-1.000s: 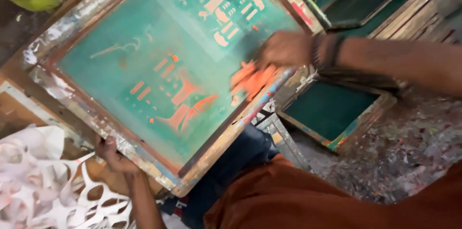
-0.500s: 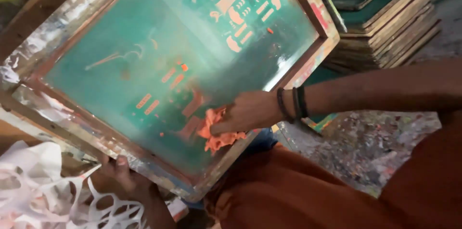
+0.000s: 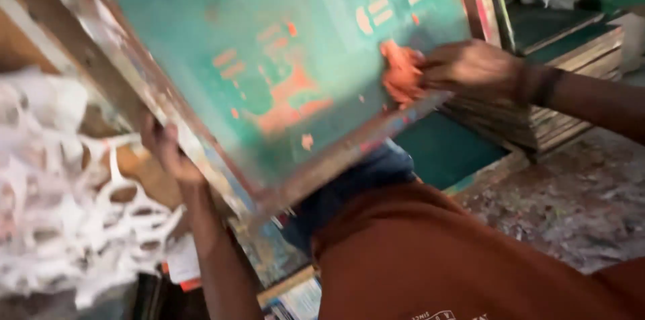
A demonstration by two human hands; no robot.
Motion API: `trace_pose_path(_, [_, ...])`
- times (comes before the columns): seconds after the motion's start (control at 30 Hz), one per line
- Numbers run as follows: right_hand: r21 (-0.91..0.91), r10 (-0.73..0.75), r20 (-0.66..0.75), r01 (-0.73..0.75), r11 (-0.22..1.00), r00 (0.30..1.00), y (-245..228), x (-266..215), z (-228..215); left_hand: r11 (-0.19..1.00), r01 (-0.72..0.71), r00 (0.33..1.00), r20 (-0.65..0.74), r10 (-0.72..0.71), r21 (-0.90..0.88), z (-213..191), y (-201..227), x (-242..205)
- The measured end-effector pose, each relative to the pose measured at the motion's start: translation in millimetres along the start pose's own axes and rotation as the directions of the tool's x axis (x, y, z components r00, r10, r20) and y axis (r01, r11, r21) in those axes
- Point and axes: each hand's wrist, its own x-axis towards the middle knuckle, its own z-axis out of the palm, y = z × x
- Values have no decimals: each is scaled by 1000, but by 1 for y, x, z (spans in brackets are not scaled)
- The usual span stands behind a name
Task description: The person wipes a green screen printing frame with a cloth, removing orange paint residue. The person repeatedly rubs the surface to clear the design areas.
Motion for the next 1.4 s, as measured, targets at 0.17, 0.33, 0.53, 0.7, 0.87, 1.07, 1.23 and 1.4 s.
trace_pose_path(0.17, [106,-253,-343,305,947,905,-75,72,-7,779,549,815,-12,-579,-304,-17,-81,-17])
trace_pose_path(0.33, [-54,-246,-443,248,967,862,-4,33,38,641,584,779,120,-616,-498,2,-45,33])
trace_pose_path(0.53, [-70,93,-194,-108,992,977,72,-46,38,773,502,858,109,-503,-387,3,-11,50])
trace_pose_path(0.7, [-21,-205,-535,229,973,820,-23,6,-8,784,533,841,95,-533,-317,-6,-31,32])
trace_pose_path(0.87, [91,-195,-583,302,949,789,-48,49,1,698,625,771,134,-623,-351,14,29,71])
trace_pose_path(1.07, [232,217,-713,-67,970,666,52,-5,4,703,595,791,132,-597,-389,0,-2,48])
trace_pose_path(1.23, [790,715,-449,-137,598,536,27,24,-9,763,520,840,67,-539,-383,-17,-49,19])
trace_pose_path(1.4, [485,397,-806,104,868,439,-37,52,-11,737,551,810,39,-585,-391,-28,-71,0])
